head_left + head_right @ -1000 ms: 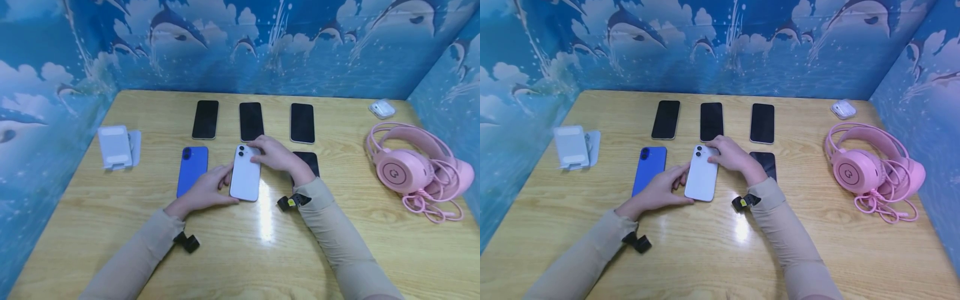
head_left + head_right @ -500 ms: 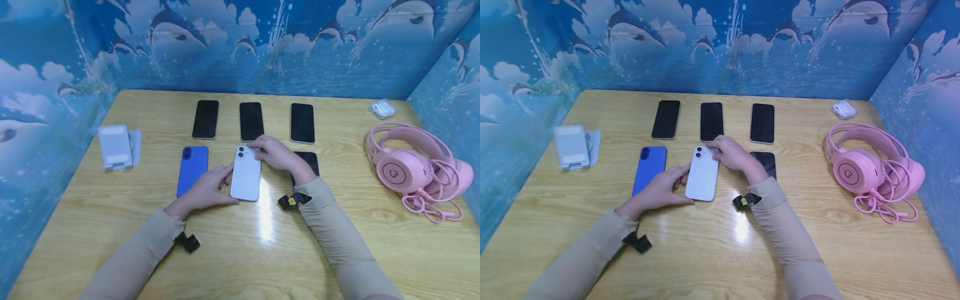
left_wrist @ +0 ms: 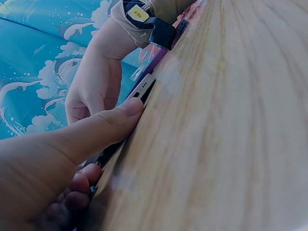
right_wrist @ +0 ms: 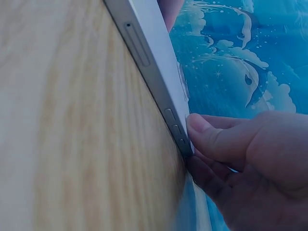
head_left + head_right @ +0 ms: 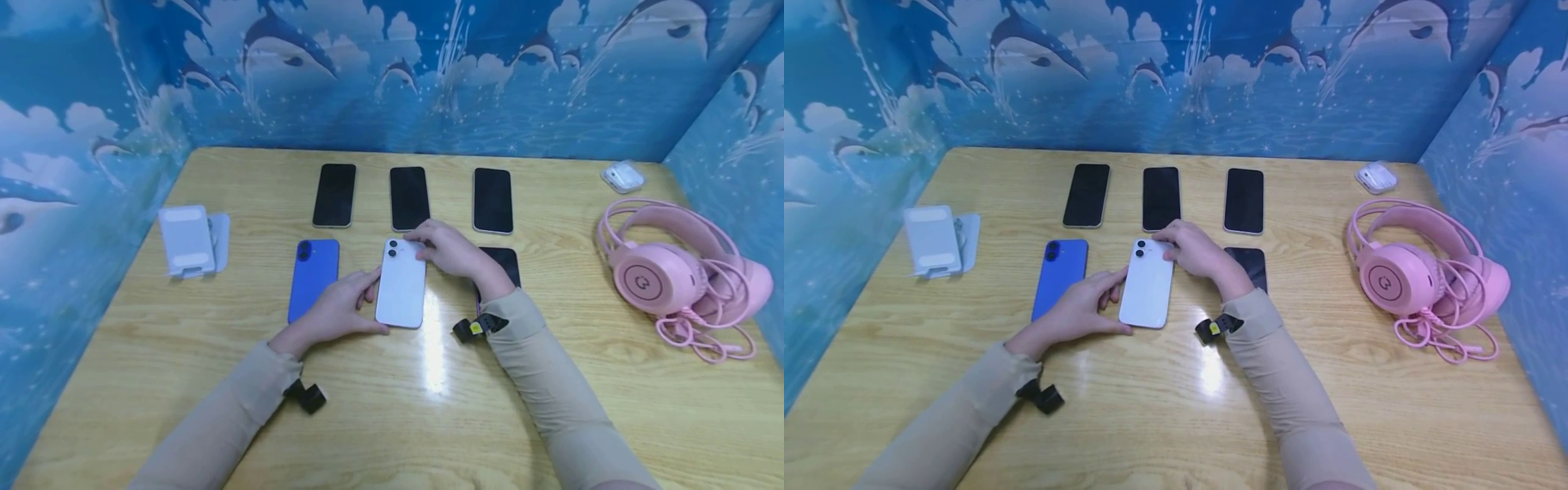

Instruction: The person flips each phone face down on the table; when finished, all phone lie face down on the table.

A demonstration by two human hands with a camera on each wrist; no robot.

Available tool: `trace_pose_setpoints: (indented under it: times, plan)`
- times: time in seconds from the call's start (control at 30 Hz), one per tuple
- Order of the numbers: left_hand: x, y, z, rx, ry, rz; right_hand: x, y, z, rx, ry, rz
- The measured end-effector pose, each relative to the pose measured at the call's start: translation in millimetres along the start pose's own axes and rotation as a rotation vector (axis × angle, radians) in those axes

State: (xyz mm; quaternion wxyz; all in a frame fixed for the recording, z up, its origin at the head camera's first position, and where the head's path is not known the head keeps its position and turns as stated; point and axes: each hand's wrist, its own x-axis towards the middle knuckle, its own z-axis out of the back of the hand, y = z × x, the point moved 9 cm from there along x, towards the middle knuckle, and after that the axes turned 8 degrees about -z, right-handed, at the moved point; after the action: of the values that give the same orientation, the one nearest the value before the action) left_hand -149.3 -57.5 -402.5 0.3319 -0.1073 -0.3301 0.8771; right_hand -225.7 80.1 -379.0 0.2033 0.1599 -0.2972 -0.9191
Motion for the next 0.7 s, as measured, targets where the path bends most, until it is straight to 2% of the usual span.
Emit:
trace_pose_setpoints:
  times: [0.47, 0.7]
  plan:
    - [-2.9, -1.1, 4.5, 0.021, -0.005, 0.004, 0.4, 6.2, 2.8, -0.003, -0.010, -0.005]
    - [-2.1, -6.1, 0.2, -0.011, 0.009, -0.039, -5.3, 4.1, 2.3, 0.004, -0.001, 0.023]
